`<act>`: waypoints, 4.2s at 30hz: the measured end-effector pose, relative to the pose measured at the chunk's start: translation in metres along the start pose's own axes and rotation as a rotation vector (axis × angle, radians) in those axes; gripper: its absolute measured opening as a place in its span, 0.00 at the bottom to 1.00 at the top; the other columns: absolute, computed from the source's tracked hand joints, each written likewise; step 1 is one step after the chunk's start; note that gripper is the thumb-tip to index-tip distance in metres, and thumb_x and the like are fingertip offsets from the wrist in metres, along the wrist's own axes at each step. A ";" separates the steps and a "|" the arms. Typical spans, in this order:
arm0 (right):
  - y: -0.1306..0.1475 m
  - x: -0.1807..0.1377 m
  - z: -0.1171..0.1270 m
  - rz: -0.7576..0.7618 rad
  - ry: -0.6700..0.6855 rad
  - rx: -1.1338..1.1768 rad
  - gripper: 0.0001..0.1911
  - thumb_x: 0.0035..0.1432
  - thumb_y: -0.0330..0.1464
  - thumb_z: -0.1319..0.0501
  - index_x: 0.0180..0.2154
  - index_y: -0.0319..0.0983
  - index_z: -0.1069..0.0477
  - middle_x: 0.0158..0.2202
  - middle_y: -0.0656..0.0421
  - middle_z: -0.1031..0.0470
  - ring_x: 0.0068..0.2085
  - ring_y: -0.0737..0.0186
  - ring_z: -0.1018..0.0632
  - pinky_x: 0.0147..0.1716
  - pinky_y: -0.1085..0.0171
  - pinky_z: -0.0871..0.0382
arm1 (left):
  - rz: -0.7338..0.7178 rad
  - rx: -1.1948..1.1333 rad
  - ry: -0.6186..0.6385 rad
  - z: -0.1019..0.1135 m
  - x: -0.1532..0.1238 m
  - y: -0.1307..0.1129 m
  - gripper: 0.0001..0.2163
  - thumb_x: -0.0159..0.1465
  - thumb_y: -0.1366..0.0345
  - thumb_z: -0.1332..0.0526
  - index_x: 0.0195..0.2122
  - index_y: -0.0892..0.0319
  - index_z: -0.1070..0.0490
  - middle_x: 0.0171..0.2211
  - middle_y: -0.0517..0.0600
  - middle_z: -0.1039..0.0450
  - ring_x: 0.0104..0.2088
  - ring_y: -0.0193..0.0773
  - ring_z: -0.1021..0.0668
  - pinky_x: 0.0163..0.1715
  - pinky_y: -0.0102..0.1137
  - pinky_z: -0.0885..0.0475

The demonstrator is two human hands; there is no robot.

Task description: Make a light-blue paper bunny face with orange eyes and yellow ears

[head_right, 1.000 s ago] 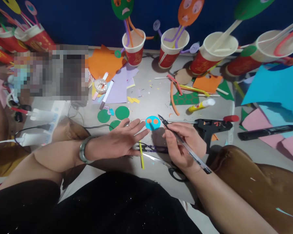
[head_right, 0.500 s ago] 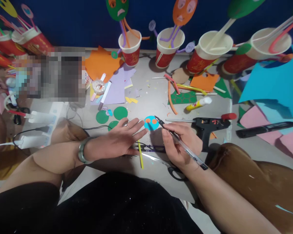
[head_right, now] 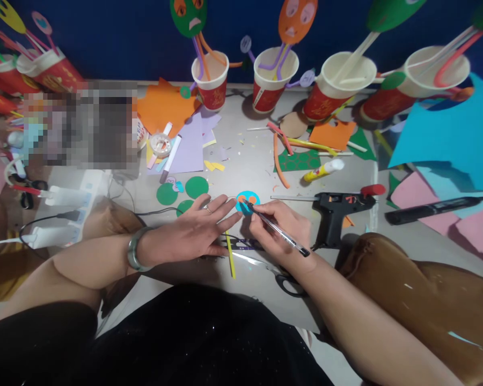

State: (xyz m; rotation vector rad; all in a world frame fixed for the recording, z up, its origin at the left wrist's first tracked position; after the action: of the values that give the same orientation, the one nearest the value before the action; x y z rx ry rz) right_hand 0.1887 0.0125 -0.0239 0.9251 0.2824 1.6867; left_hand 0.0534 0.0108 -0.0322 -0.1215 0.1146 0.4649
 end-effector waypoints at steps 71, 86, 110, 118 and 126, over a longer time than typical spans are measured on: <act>-0.013 0.001 -0.018 -0.086 0.083 -0.017 0.07 0.65 0.38 0.38 0.41 0.43 0.24 0.35 0.55 0.18 0.34 0.57 0.17 0.36 0.59 0.22 | -0.015 -0.030 -0.002 0.004 -0.002 0.000 0.36 0.67 0.44 0.35 0.66 0.67 0.37 0.68 0.69 0.37 0.63 0.58 0.31 0.63 0.52 0.36; -0.011 0.004 -0.015 -0.099 0.095 -0.057 0.08 0.65 0.38 0.38 0.40 0.42 0.24 0.33 0.56 0.18 0.32 0.58 0.18 0.32 0.61 0.23 | -0.007 -0.054 0.047 0.004 0.000 0.000 0.37 0.67 0.45 0.33 0.67 0.69 0.38 0.70 0.69 0.39 0.66 0.59 0.33 0.66 0.52 0.39; -0.011 0.003 -0.012 -0.088 0.080 -0.029 0.07 0.66 0.39 0.36 0.40 0.43 0.24 0.30 0.58 0.19 0.28 0.60 0.19 0.28 0.62 0.25 | -0.023 -0.062 0.005 0.005 -0.001 -0.001 0.38 0.66 0.45 0.34 0.67 0.69 0.38 0.68 0.70 0.38 0.63 0.58 0.31 0.63 0.51 0.38; -0.009 0.003 -0.007 -0.049 0.021 -0.070 0.07 0.66 0.38 0.37 0.41 0.42 0.23 0.32 0.57 0.17 0.30 0.61 0.18 0.30 0.63 0.25 | -0.021 -0.062 -0.001 0.003 -0.001 0.000 0.37 0.67 0.45 0.34 0.67 0.68 0.39 0.69 0.69 0.38 0.63 0.58 0.32 0.63 0.52 0.37; -0.011 0.003 -0.010 -0.073 0.029 -0.042 0.06 0.65 0.38 0.36 0.38 0.43 0.25 0.28 0.59 0.19 0.27 0.61 0.19 0.28 0.63 0.26 | -0.029 -0.044 0.008 0.003 -0.001 -0.001 0.37 0.68 0.44 0.36 0.67 0.68 0.39 0.69 0.70 0.40 0.64 0.58 0.32 0.63 0.52 0.37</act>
State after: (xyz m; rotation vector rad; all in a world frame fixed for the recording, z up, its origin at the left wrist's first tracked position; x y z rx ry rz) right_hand 0.1896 0.0214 -0.0358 0.8505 0.2960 1.6341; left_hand 0.0532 0.0100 -0.0287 -0.1681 0.1098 0.4383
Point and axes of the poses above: each hand's wrist, its own x-axis towards the middle knuckle, its own z-axis out of the back of the hand, y = z × x, the point moved 10 cm from there along x, towards the middle knuckle
